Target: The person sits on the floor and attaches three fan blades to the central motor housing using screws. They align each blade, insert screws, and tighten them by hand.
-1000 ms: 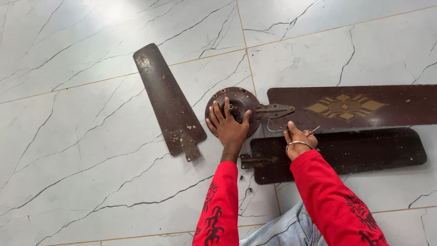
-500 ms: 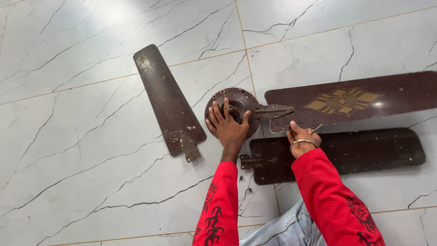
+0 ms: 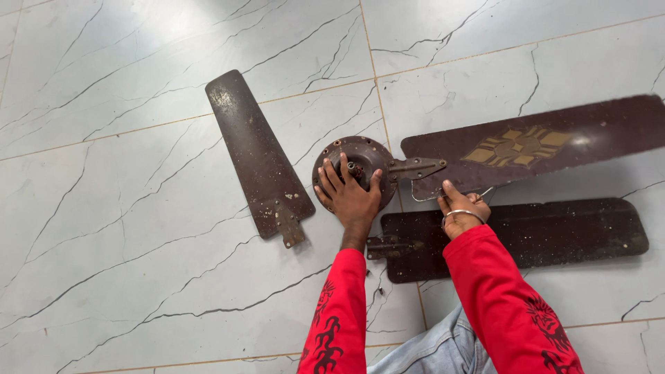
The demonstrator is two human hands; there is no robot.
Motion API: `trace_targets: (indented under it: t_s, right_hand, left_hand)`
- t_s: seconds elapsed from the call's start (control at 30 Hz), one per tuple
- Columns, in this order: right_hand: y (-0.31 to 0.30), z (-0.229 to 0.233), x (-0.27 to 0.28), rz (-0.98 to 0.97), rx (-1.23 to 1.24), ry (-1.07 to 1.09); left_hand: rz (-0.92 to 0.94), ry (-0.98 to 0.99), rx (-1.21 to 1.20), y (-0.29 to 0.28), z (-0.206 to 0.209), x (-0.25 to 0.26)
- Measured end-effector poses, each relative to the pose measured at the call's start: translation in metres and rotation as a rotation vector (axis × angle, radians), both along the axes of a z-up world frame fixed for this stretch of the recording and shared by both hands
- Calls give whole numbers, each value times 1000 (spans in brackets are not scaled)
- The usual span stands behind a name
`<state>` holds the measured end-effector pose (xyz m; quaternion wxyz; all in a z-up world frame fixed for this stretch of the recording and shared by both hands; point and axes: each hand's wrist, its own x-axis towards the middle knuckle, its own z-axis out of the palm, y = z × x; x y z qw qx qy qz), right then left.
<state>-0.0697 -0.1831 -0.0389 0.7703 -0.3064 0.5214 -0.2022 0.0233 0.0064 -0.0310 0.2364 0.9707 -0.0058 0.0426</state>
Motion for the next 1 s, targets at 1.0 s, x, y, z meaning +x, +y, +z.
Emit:
trace_targets:
  t_s: [1.0]
  right_hand:
    - [-16, 28, 15, 162, -117, -175]
  left_hand:
    - [-203, -56, 174, 25, 31, -75]
